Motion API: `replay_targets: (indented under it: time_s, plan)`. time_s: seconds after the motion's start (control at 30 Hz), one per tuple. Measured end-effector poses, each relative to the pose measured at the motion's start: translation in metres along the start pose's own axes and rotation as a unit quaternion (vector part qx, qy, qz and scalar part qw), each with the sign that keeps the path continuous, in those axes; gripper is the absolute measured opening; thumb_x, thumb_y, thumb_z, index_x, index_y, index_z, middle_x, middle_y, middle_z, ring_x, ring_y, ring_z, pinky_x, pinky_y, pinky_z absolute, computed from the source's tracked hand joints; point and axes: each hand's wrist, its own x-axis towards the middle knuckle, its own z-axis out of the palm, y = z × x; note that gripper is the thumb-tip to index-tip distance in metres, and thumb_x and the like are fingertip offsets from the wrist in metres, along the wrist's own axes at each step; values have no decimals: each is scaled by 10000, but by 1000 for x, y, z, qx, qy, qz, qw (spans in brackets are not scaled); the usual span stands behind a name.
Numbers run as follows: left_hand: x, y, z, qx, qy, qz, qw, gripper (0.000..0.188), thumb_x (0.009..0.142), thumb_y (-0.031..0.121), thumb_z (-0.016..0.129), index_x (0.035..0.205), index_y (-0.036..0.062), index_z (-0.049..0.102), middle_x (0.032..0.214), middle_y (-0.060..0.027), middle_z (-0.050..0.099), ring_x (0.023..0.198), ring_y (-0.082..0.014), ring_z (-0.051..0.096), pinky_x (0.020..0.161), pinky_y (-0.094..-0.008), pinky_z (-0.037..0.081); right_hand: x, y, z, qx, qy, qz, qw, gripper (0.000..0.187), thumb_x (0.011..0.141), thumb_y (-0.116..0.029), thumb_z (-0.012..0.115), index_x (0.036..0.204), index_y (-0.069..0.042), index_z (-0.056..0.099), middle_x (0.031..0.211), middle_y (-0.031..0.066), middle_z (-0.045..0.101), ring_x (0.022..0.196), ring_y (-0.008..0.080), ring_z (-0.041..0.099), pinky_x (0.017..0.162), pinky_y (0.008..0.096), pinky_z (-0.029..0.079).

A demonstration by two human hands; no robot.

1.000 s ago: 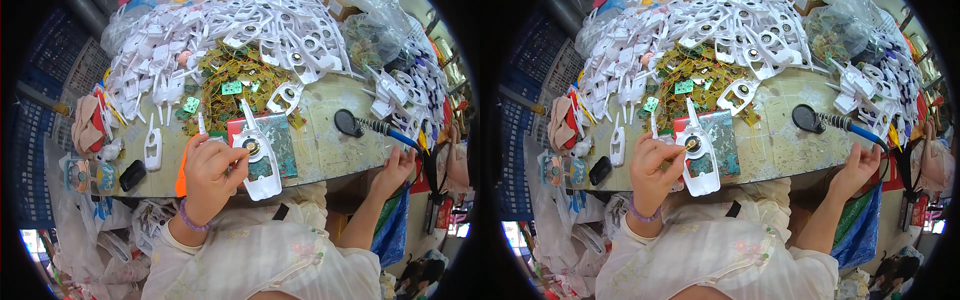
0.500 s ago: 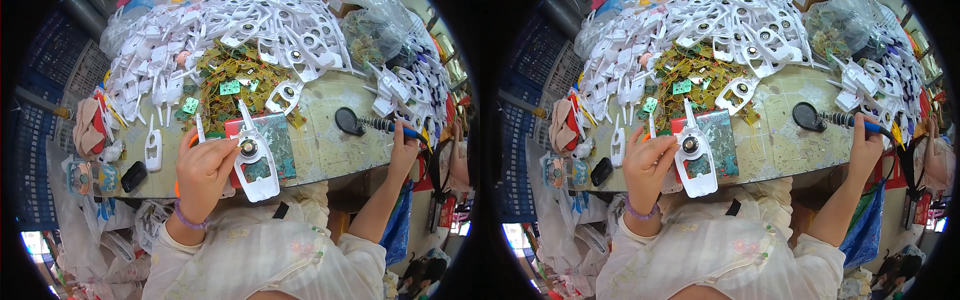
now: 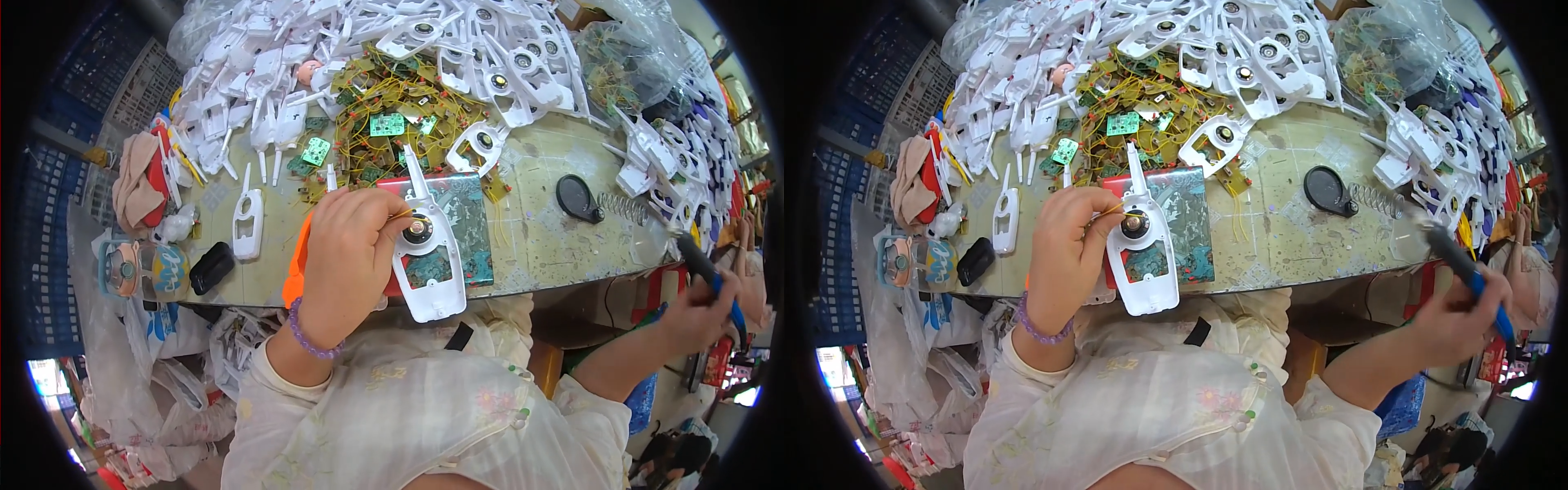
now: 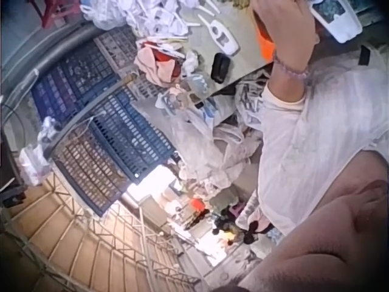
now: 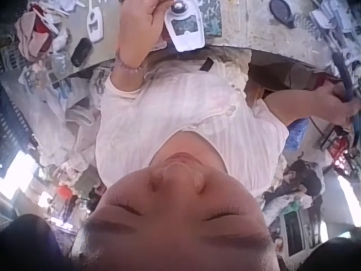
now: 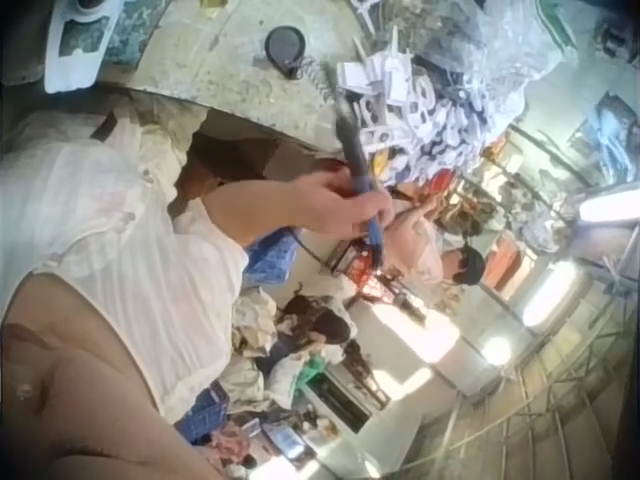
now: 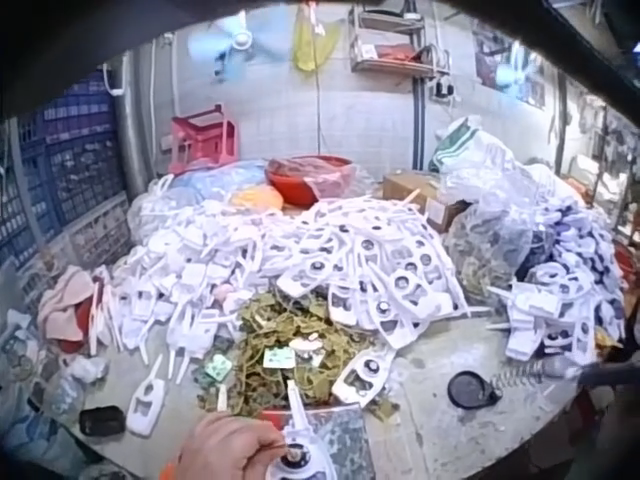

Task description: Soldering components and wires onto green circuit boards for toy assembly.

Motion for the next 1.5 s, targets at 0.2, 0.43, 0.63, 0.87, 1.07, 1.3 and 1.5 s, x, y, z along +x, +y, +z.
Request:
replay_targets:
  time_s: [0.2,0.43,0.63,0.87,1.07,1.3,1.5]
  plan:
    - [-4,-6,1,28,-7,-14,999,57,802,63,619,844,42,586,842,-83,631,818,-283,586,885,-432,384,-8,-93,60,666,-77,331,664,95,872,-56,538,916,27,524,821,84,536,740,143,503,675,252,399]
    - [-5,-3,2,55,-9,-15,998,53,807,61,617,852,56,590,844,-73,635,823,-269,594,907,-448,367,-11,-140,81,669,-180,312,650,92,886,-112,541,871,-22,551,788,61,556,581,66,438,522,192,334]
    - [-6,-3,0,38,-18,-28,999,62,828,85,607,874,53,583,896,-79,634,856,-276,595,968,-475,341,-13,-146,86,678,-205,313,633,107,891,-132,549,865,-29,547,780,51,555,576,60,434,525,195,335]
    - [-3,-1,-1,39,-30,-26,998,62,826,85,609,880,60,591,902,-74,637,874,-272,600,976,-477,333,-12,-148,83,674,-192,306,645,105,895,-126,543,873,-24,536,787,64,549,573,67,422,528,199,337]
    - [-3,0,-1,66,-34,-16,997,63,822,85,614,881,66,604,884,-74,638,887,-267,602,983,-479,325,-15,-155,67,634,-144,168,741,42,865,-33,526,860,7,516,698,74,540,519,114,445,464,256,339]
    - [-4,-1,1,103,-14,17,994,94,787,92,650,860,91,591,825,-34,606,858,-221,588,964,-475,330,-9,-161,51,599,-189,62,776,107,790,-56,640,849,-27,555,576,58,539,434,192,472,432,303,368]
    - [-4,1,0,113,-16,18,993,93,782,90,651,854,93,592,820,-31,600,858,-216,587,966,-481,327,-11,-164,51,582,-184,49,790,131,777,-75,671,839,-40,561,570,48,532,431,189,478,414,292,376]
